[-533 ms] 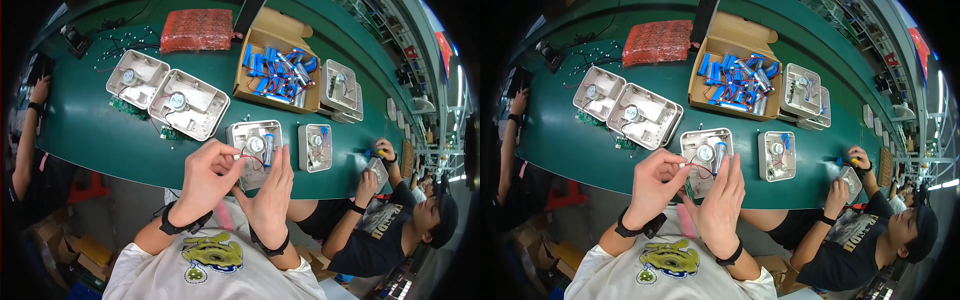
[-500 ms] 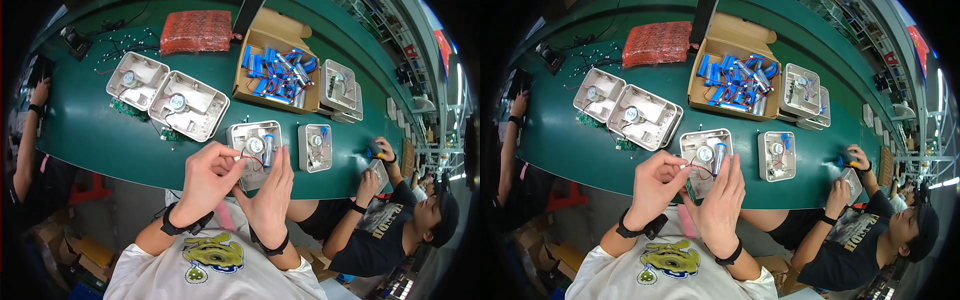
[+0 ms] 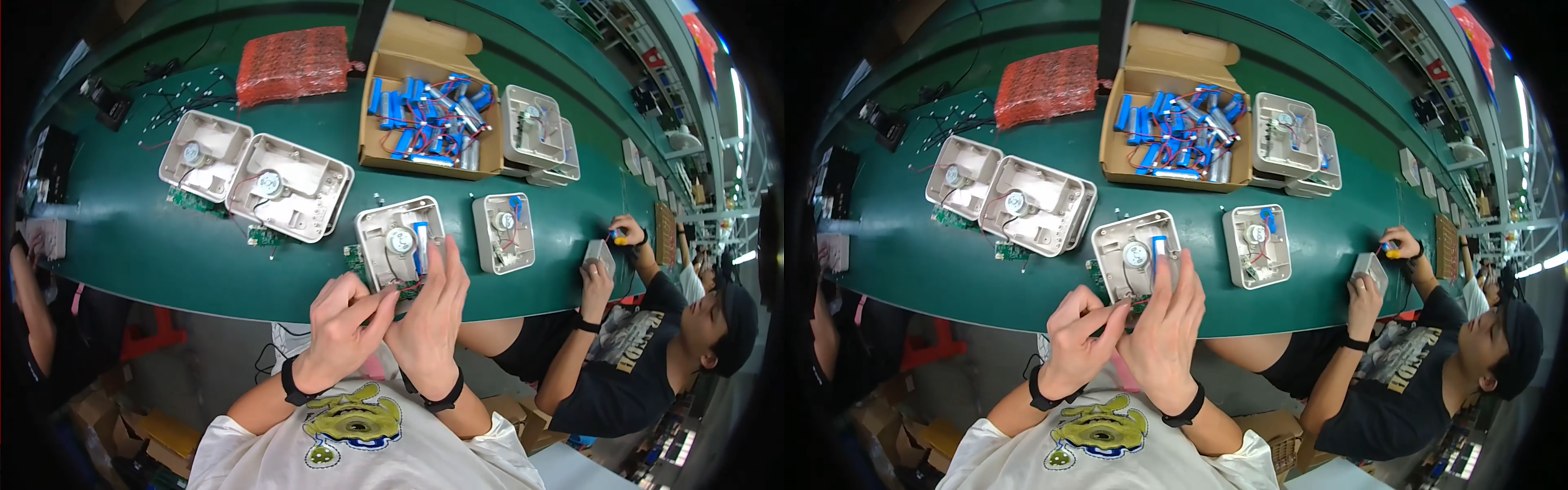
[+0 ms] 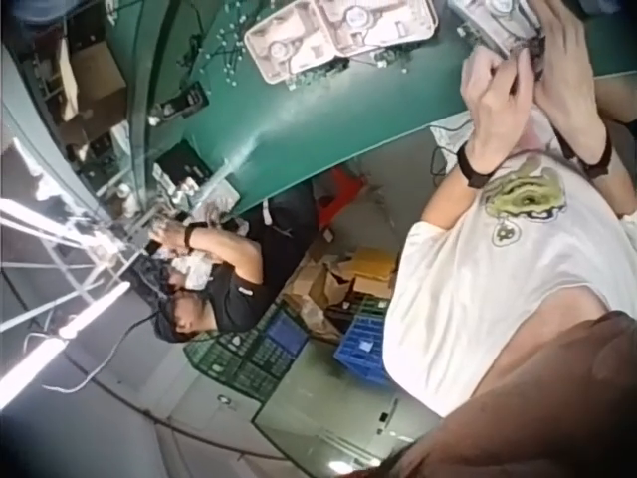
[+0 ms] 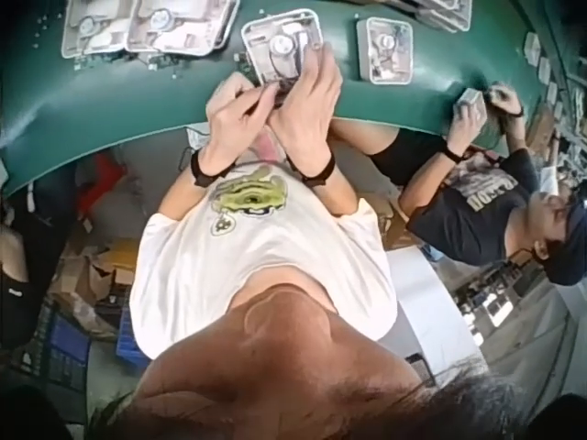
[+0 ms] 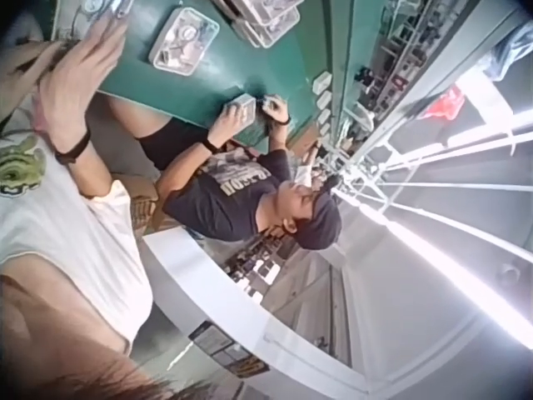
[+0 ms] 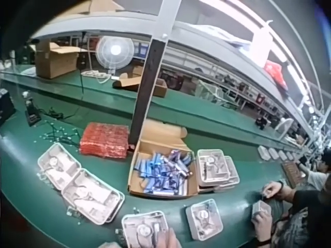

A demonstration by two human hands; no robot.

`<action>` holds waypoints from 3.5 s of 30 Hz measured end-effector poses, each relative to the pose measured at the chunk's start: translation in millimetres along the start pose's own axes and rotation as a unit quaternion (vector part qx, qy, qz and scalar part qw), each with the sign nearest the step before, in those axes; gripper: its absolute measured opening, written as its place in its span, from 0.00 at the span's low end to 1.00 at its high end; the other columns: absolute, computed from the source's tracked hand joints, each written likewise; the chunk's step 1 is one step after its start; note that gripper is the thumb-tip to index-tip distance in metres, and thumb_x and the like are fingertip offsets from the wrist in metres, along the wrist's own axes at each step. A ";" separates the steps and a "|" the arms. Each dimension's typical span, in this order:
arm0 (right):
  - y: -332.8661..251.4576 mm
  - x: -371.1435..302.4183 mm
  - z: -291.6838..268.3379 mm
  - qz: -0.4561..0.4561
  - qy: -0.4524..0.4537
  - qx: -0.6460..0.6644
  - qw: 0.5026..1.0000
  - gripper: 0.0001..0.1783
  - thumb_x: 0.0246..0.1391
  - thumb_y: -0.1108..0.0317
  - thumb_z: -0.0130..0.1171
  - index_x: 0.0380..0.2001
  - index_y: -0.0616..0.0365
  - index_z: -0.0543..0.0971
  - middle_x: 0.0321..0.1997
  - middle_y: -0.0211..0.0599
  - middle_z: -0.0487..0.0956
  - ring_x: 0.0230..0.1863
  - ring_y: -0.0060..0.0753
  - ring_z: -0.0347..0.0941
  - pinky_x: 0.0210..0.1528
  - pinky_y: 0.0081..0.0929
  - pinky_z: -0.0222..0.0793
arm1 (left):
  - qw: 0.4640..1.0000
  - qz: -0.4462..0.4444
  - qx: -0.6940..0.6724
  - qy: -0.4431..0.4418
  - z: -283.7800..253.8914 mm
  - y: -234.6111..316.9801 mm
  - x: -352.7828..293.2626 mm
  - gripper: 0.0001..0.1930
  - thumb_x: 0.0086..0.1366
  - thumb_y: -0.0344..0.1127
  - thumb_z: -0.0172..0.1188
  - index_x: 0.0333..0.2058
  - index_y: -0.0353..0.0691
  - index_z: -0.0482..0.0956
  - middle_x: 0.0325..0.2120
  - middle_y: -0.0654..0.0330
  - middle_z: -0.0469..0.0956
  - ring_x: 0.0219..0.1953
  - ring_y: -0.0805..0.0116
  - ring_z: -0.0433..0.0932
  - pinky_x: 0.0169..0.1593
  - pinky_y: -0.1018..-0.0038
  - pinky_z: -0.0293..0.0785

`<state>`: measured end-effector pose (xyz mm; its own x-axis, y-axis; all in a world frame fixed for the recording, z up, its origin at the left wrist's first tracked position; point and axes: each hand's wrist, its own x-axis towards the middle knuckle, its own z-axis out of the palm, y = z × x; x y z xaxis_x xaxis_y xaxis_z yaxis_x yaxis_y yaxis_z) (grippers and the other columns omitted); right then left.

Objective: The person connects a circuit board to a wire inside a plastic housing, inserts a battery, and presses a speaker into place. They then set the assembled unit aside and pick up another housing to repeat the process.

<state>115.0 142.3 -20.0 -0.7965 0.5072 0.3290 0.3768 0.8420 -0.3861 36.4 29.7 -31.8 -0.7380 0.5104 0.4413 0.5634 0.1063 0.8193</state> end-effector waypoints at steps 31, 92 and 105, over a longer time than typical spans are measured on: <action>122.1 23.6 -25.7 0.040 0.063 -0.044 0.996 0.43 0.49 0.73 0.76 0.68 0.61 0.69 0.76 0.56 0.65 0.74 0.64 0.61 0.73 0.53 0.62 | 0.969 -0.231 -0.025 -0.083 0.9 -52.8 9.3 0.23 0.72 0.28 0.67 0.61 0.28 0.71 0.17 0.65 0.72 0.19 0.81 0.66 0.24 0.77 0.62; 53.1 54.3 -24.7 0.018 0.029 0.403 0.915 0.05 0.68 0.85 0.57 0.45 0.73 0.78 0.41 0.45 0.82 0.33 0.33 0.86 0.26 0.22 0.81 | 0.944 -0.252 -0.195 -0.091 3.8 -58.2 1.1 0.13 0.67 0.21 0.70 0.49 0.32 0.84 0.37 0.61 0.80 0.34 0.77 0.81 0.38 0.80 0.78; 41.0 50.8 -33.7 0.192 -0.120 0.438 0.870 0.05 0.68 0.74 0.64 0.41 0.66 0.82 0.29 0.32 0.82 0.22 0.16 0.72 0.21 0.16 0.59 | 0.951 -0.234 -0.196 -0.056 9.5 -56.3 1.9 0.13 0.65 0.21 0.70 0.48 0.32 0.85 0.36 0.60 0.81 0.33 0.75 0.81 0.36 0.78 0.79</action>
<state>105.8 208.7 9.9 -0.8072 0.5785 -0.1175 0.2152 0.1030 -0.9711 6.8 32.7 -80.6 -0.8169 0.5760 -0.0288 -0.0145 0.0293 0.9995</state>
